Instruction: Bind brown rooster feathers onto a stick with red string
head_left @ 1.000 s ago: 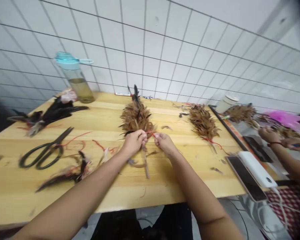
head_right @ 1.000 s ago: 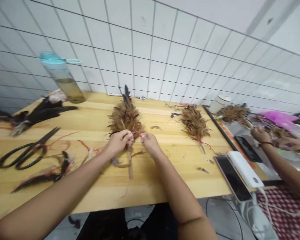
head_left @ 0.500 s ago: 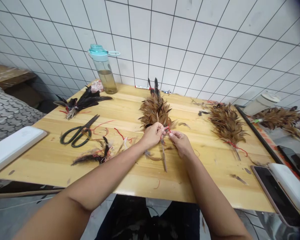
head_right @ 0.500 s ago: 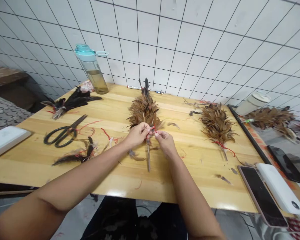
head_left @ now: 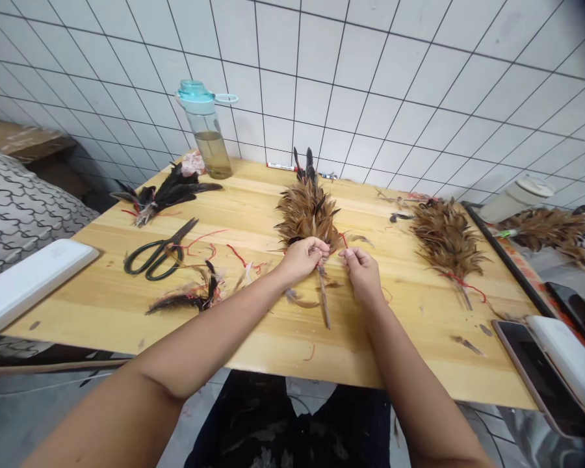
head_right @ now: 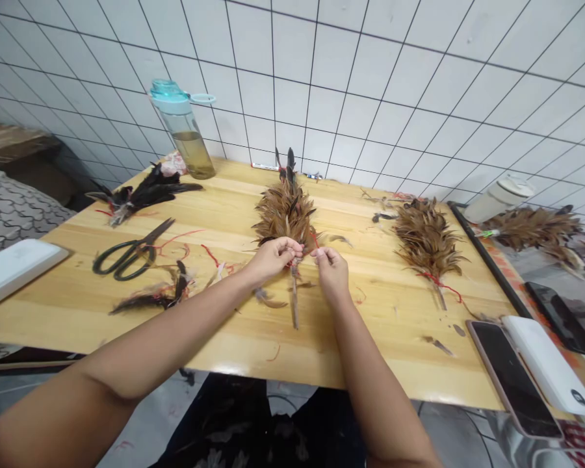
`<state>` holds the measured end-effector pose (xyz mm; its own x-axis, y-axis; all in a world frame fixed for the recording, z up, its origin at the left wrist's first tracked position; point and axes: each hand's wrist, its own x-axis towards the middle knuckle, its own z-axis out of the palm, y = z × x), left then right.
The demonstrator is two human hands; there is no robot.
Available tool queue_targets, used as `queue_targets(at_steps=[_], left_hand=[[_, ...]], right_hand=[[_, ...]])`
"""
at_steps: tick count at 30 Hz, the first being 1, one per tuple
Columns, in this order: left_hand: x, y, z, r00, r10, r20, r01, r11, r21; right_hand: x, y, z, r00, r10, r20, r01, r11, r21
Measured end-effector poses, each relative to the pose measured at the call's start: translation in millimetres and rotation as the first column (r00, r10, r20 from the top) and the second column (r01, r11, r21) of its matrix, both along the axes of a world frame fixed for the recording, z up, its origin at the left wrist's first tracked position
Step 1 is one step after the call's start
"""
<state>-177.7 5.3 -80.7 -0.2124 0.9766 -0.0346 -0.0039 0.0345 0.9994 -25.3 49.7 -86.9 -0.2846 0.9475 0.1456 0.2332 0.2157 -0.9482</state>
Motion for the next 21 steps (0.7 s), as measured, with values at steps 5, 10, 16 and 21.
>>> queue_targets(at_steps=[5,10,16,21], left_hand=[[-2.5,-0.9,-1.3,0.991,-0.066,0.117,0.061,0.997,0.041],[-3.9,-0.6,-4.5,0.988,-0.081,0.135,0.074,0.996,0.055],[-3.6,0.3,-5.8,0.982,-0.054,0.182,0.044,0.997,0.057],[-1.5,1.2,-3.0,0.97,-0.038,0.241,0.031,0.999,0.035]], right_hand=[[-7.4,-4.1,-5.4,0.966,-0.013,0.258,-0.03,0.986,0.162],[-15.6,-12.6,-8.6,0.916,-0.015,0.4,-0.086,0.969,0.234],[-16.9,-16.2,-10.2,0.93,-0.017,0.367,-0.079,0.966,0.247],[-7.9,-2.5,-8.7,0.979,-0.071,0.19,0.029,0.976,0.214]])
